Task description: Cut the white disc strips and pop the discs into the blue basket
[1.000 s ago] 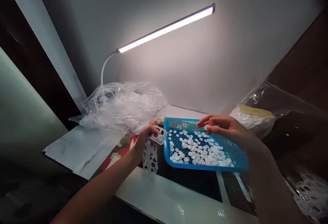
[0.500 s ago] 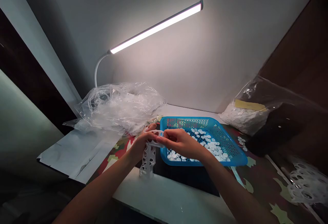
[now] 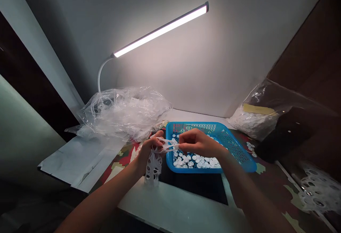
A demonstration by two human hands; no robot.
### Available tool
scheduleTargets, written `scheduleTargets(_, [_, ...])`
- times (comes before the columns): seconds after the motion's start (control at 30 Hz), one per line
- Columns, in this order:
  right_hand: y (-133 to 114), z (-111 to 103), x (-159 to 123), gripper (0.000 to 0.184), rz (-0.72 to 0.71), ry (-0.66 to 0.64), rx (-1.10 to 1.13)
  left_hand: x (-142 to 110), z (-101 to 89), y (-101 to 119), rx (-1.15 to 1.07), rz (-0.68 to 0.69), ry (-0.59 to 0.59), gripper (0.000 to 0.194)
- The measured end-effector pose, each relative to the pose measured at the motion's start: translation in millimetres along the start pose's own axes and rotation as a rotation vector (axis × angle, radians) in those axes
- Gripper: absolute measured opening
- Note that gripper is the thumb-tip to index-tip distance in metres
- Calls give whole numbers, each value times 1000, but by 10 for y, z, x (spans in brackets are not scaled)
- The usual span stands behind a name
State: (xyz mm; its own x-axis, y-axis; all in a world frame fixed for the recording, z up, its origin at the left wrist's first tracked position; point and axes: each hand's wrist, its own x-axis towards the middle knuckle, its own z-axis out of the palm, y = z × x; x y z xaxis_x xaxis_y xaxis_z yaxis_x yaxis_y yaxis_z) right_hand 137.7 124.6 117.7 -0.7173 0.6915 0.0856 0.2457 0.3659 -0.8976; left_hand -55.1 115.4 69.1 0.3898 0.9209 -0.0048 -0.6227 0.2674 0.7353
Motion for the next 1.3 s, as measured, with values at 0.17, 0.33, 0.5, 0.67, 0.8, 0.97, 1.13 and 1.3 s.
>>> scheduleTargets(0.17, [1, -273, -155, 25, -18, 8, 13, 23, -43, 51, -19, 15, 40, 27])
scheduleTargets(0.33, [-13, -625, -486, 22, -93, 445, 156, 64, -81, 112, -35, 51, 86, 28])
scheduleTargets(0.5, [-78, -685, -621, 20, -72, 474, 118, 67, -84, 58, 5, 26, 78, 22])
scheduleTargets(0.67, [-130, -642, -617, 21, -84, 377, 85, 73, -92, 52, 19, 3, 66, 21])
scheduleTargets(0.8, [-185, -635, -650, 21, -83, 336, 45, 87, -68, 55, 19, -16, 65, 24])
scheduleTargets(0.97, [-258, -623, -628, 23, -23, 260, -30, 94, -61, 49, 6, -26, 62, 25])
scheduleTargets(1.13, [-192, -629, -523, 28, 29, 145, -109, 94, -70, 35, -7, -32, 68, 23])
scheduleTargets(1.3, [-115, -635, -479, 33, 56, 141, -187, 77, -45, 55, -49, -37, 45, 25])
